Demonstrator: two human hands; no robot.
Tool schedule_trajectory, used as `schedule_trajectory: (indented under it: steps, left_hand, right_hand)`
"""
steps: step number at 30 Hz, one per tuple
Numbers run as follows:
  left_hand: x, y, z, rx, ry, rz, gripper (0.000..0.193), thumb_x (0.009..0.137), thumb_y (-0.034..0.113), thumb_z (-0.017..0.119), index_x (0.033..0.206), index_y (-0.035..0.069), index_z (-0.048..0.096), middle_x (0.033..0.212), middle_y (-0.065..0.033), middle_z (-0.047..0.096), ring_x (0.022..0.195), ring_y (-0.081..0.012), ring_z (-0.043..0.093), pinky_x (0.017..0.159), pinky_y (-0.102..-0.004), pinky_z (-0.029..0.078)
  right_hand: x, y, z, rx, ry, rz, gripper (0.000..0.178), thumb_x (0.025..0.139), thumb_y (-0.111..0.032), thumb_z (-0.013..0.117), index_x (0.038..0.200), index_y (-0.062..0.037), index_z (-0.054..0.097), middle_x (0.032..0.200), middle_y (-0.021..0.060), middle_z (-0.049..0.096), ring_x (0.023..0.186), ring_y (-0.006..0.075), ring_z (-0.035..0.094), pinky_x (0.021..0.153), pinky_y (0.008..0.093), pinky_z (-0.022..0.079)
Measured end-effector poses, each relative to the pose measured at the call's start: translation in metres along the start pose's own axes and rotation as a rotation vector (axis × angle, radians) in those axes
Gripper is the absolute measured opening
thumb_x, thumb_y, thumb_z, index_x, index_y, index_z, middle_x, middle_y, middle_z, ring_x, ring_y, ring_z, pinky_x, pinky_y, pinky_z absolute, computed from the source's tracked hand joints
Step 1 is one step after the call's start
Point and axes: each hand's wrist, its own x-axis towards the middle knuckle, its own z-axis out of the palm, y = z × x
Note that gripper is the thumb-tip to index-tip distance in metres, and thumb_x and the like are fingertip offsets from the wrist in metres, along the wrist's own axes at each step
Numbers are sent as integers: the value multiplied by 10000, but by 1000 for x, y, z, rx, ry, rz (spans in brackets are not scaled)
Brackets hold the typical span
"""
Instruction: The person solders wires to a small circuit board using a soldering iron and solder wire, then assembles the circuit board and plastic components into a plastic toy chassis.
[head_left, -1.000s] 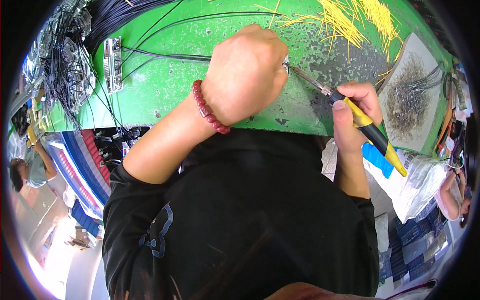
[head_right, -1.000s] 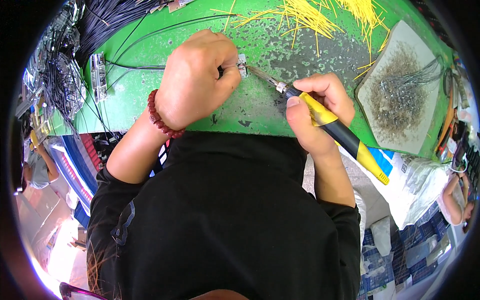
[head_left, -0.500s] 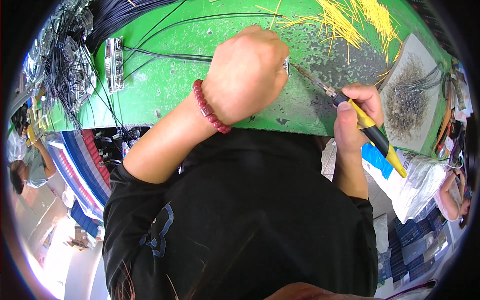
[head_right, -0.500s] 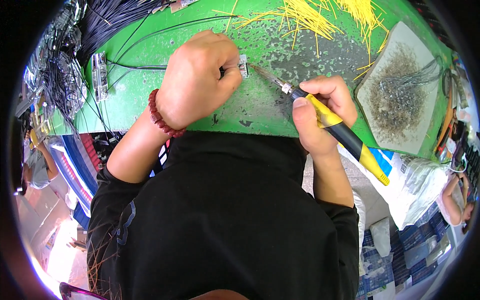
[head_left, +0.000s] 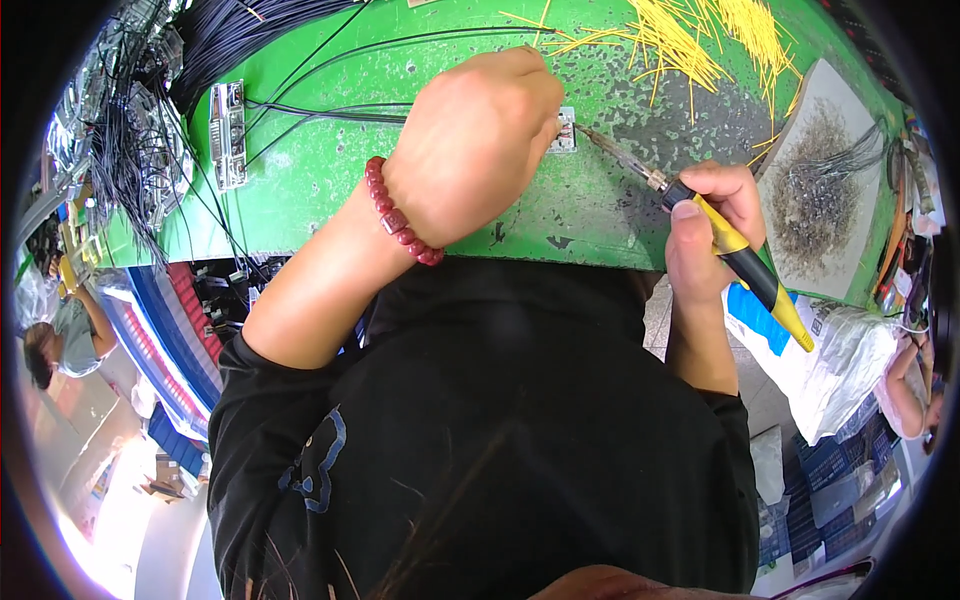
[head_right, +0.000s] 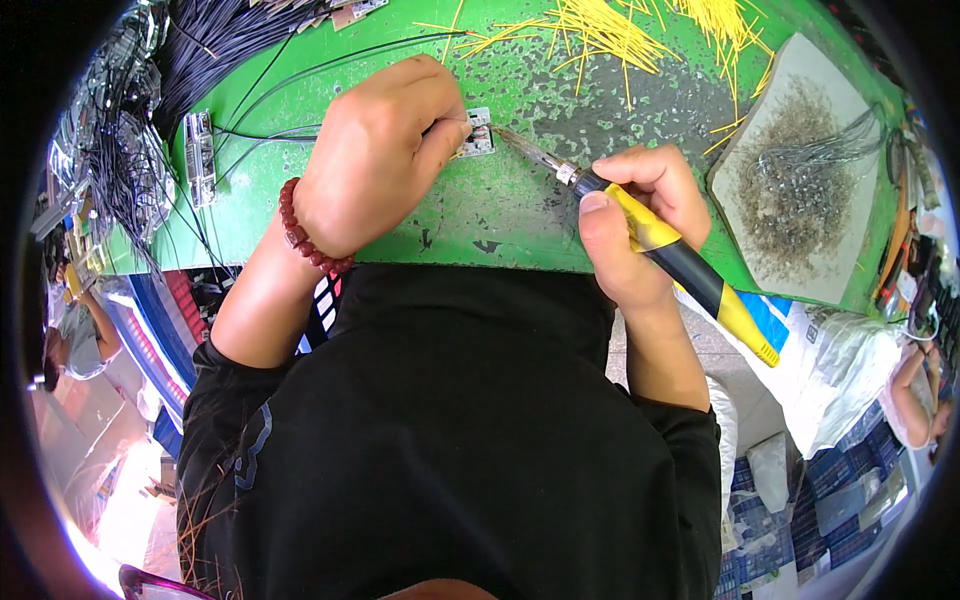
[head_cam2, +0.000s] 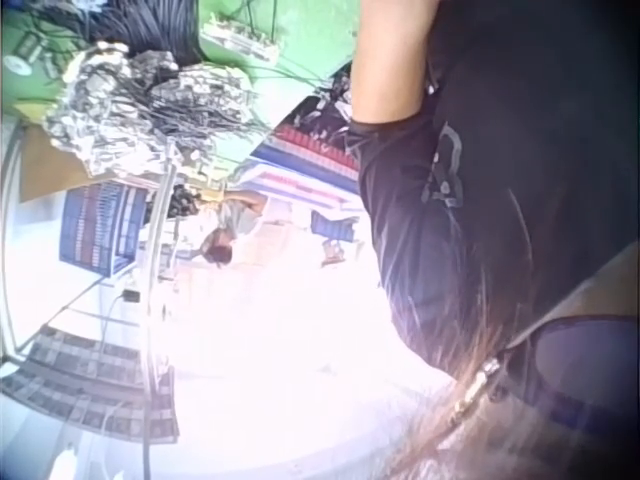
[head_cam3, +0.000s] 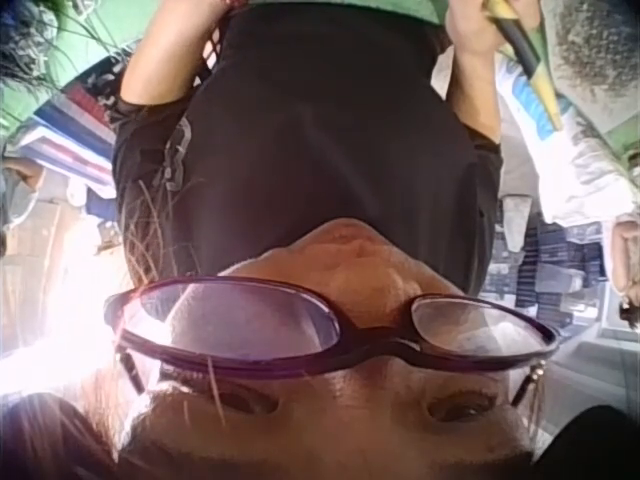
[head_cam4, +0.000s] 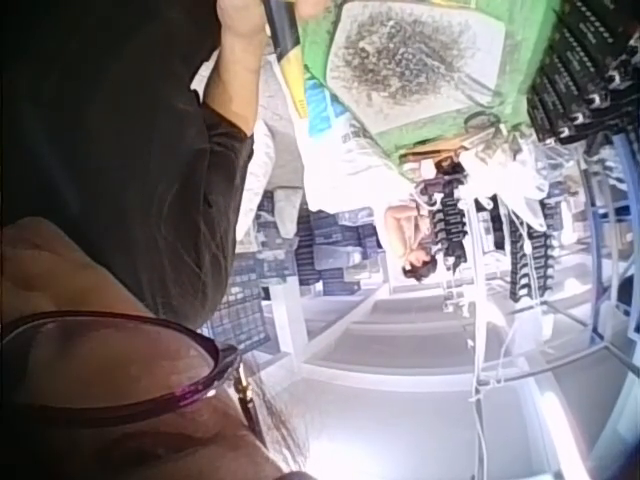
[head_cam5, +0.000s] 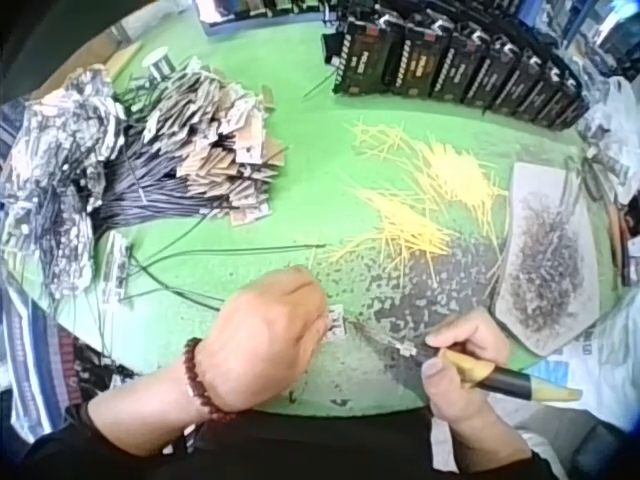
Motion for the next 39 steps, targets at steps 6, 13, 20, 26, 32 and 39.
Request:
schedule_trajectory:
  steps: [6,13,20,26,32,39]
  left_hand:
    - [6,-1,-4,52,-102,2,81,817,63,601,784,-1,564,827,-138,566,777,-362,569,654,-426,465]
    - [9,-5,-5,80,-155,30,90,823,71,599,792,-4,561,837,-142,560,794,-365,569,670,-432,459]
    - [10,-8,-3,33,-129,11,108,811,77,614,770,-8,563,809,-139,558,767,-362,569,663,-431,460]
    - [10,-8,-2,40,-118,18,103,813,70,607,764,-10,563,814,-142,561,768,-366,570,664,-430,463]
    - [10,-8,-2,36,-126,6,113,817,69,600,755,-15,557,811,-147,562,771,-369,569,667,-434,462]
    - [9,-9,0,73,-114,16,110,815,68,593,747,-8,552,806,-146,563,761,-368,569,664,-435,463]
  right_hand:
    - [0,0,0,-30,1,4,257,812,-183,721,921,-18,556,763,-15,506,649,43,406,585,208,312]
    - [0,0,1,-60,6,4,206,808,-126,702,917,-22,562,760,-21,502,640,39,400,577,206,311]
    - [0,2,0,-59,13,3,222,810,-136,712,922,-13,565,771,-16,514,645,40,411,577,205,318]
    - [0,-1,1,-77,9,37,211,810,-125,706,923,-12,568,777,-14,527,650,38,432,581,201,332]
    - [0,-1,1,-95,-2,85,197,805,-87,693,936,-9,569,792,0,543,662,40,451,598,199,353]
    - [0,7,-5,78,51,-41,237,815,-148,678,946,1,549,825,39,562,676,65,474,607,205,370]
